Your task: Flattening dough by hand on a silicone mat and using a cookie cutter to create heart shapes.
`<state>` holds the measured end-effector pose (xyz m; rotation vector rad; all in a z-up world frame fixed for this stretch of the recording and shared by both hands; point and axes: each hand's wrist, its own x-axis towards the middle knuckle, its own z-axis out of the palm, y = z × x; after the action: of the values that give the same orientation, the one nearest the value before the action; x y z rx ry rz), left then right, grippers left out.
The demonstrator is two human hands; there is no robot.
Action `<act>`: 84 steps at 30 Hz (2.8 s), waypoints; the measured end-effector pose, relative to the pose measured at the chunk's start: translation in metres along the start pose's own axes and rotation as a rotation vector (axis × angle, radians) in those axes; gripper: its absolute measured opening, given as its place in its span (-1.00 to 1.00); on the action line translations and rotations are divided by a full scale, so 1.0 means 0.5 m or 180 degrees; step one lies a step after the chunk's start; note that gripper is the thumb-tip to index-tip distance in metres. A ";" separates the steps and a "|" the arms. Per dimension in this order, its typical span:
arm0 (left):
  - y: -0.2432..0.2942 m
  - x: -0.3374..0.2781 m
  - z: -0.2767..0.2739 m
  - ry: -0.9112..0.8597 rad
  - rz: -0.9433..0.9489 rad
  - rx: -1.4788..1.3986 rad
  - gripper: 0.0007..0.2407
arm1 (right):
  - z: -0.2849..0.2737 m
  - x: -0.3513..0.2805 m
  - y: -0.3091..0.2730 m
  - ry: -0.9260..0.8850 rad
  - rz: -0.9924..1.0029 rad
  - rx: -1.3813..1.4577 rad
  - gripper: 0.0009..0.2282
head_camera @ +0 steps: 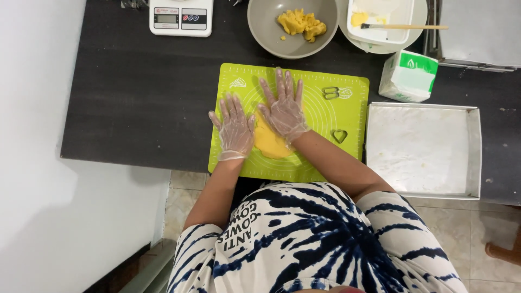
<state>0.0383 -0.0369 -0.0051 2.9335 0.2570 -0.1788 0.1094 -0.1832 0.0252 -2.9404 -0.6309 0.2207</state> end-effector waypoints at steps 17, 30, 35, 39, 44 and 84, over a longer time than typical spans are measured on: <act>-0.075 -0.038 -0.051 -0.0006 -0.0276 0.0207 -0.46 | 0.011 -0.012 -0.020 -0.0016 -0.0359 -0.0046 -0.42; -0.067 -0.036 -0.056 0.0004 -0.0285 0.0192 -0.47 | 0.026 -0.025 -0.020 -0.0208 -0.1184 -0.0266 -0.43; -0.078 -0.035 -0.041 0.0070 -0.0243 0.0146 -0.46 | 0.048 0.020 0.030 0.0458 -0.1051 0.0830 -0.40; -0.094 -0.029 0.015 0.0718 -0.0067 0.0204 -0.47 | 0.054 0.046 0.001 0.1545 -0.1434 0.0129 -0.45; -0.072 -0.043 -0.044 0.0184 -0.0231 0.0019 -0.47 | 0.037 0.033 -0.051 0.0113 -0.1409 -0.0679 -0.42; -0.069 -0.012 -0.057 -0.0013 0.0671 -0.1354 -0.39 | 0.057 -0.122 0.074 0.0578 -0.1197 0.1118 -0.66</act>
<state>0.0290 0.0013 0.0174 2.5141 -0.0173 -0.0858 0.0643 -0.2395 -0.0014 -2.4194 -0.9836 0.0206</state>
